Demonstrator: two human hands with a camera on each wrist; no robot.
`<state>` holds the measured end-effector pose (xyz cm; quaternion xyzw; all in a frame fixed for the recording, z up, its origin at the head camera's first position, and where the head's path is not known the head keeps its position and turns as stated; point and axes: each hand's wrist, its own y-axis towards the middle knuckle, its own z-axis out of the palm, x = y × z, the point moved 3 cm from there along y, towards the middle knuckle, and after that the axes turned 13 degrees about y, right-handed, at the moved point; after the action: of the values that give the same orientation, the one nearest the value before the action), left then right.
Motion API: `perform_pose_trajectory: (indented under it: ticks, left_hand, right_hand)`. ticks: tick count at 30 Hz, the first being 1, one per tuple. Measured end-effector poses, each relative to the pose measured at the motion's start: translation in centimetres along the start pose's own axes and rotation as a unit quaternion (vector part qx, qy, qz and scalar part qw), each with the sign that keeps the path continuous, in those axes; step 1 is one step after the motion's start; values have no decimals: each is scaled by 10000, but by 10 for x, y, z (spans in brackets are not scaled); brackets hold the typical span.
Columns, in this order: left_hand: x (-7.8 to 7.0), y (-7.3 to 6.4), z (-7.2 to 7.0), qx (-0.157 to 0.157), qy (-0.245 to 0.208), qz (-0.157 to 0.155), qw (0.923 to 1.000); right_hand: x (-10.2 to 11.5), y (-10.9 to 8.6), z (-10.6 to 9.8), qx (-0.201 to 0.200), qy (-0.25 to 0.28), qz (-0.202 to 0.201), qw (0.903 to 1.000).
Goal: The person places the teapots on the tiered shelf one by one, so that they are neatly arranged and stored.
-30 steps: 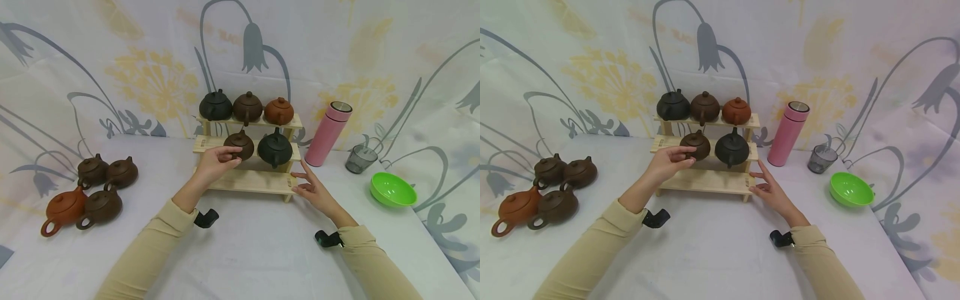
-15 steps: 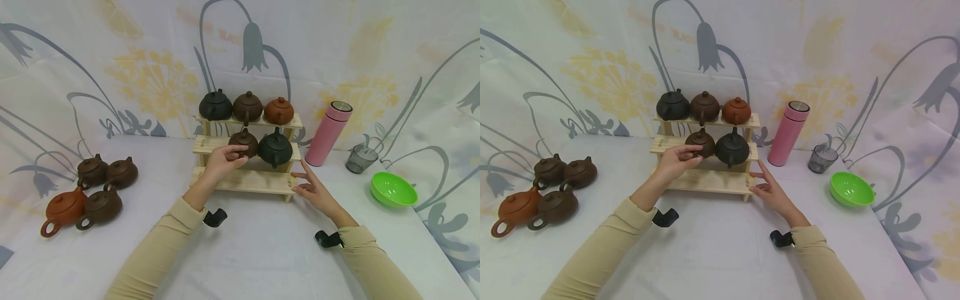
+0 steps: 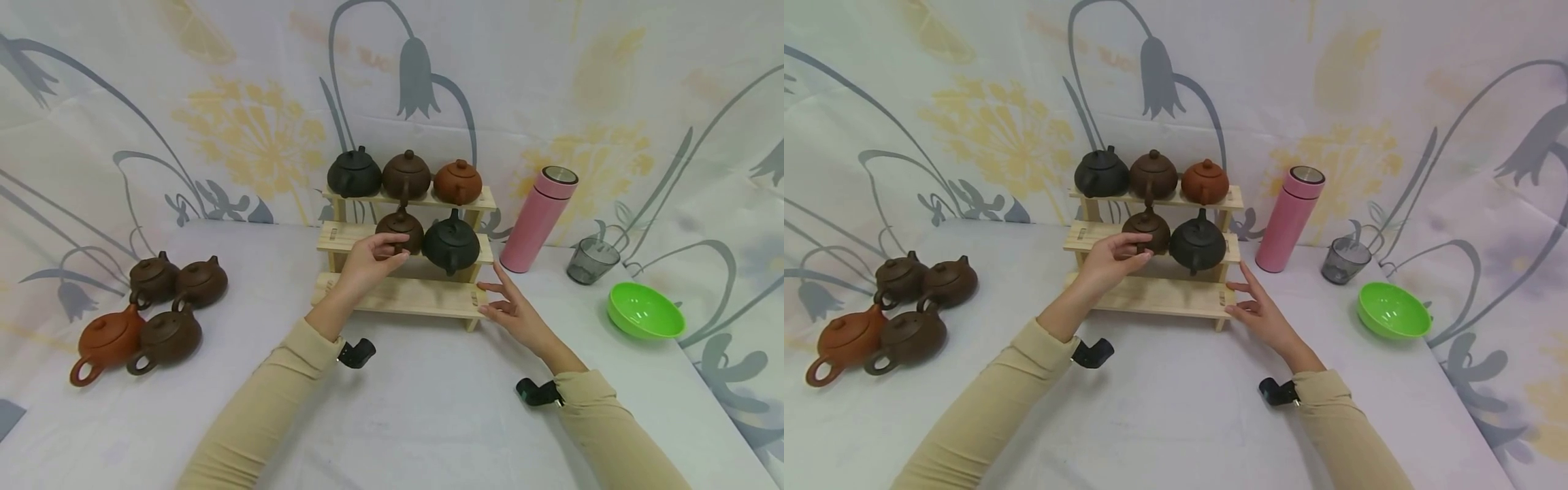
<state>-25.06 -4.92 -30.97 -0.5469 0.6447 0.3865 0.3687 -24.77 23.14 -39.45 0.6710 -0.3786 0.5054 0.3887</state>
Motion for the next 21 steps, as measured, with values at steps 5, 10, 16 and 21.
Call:
perform_pose_trajectory:
  ticks: [5, 10, 16, 21]
  left_hand:
    - [0, -2, 0, 8, -17, 146, 9999]
    - [1, -7, -5, -7, 104, 170, 9998]
    - [6, -13, -16, 8, 56, 75, 10000]
    - [13, -21, -30, -80, 206, 129, 9997]
  right_hand:
    - [0, 0, 1, -11, 10, -53, 10000]
    - [-1, 0, 1, -22, -7, -80, 10000]
    - [-2, -1, 0, -32, -62, 3, 10000]
    - [-1, -2, 1, -9, -79, -9, 10000]
